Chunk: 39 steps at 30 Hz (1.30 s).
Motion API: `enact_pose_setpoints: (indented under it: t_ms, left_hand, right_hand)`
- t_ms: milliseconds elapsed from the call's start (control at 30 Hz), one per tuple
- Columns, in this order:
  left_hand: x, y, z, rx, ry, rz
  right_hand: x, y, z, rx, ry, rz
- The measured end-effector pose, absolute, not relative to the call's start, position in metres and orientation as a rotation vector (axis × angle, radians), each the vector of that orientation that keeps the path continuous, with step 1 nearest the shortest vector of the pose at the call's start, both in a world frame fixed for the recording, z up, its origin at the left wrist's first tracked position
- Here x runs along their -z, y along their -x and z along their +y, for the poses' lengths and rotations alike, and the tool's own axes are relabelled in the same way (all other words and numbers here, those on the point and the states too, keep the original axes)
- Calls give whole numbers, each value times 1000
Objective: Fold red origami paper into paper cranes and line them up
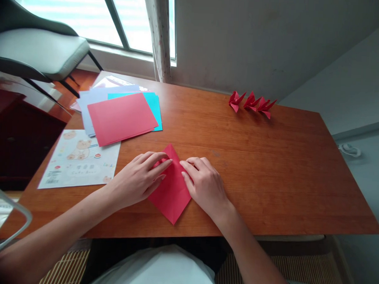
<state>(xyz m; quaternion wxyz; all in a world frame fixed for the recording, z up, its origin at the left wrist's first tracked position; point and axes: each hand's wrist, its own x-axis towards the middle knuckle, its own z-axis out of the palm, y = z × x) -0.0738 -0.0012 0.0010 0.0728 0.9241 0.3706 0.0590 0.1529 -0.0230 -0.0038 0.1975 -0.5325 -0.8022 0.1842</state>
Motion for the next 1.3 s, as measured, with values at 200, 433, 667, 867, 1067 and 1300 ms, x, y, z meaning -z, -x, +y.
enact_pose_setpoints:
  t_ms: [200, 433, 667, 867, 1067, 1300]
  left_hand:
    - [-1, 73, -4, -189, -2798, 1112]
    - [-3, 73, -2, -86, -2882, 1045]
    - [-3, 76, -1, -86, -2895, 1015]
    - [-3, 75, -1, -104, -2873, 1053]
    - [-2, 76, -1, -124, -2858, 1056]
    - [-1, 78, -7, -182, -2860, 1122]
  right_hand:
    - [-20, -152, -17, -797, 1471, -2251]
    - [-24, -156, 14, -1017, 1424, -2224]
    - [7, -153, 30, -725, 1467, -2261]
    - [15, -143, 44, -565, 1548, -2262]
    - [11, -130, 79, -541, 1600, -2253]
    - [13, -119, 100, -496, 1659, -2147]
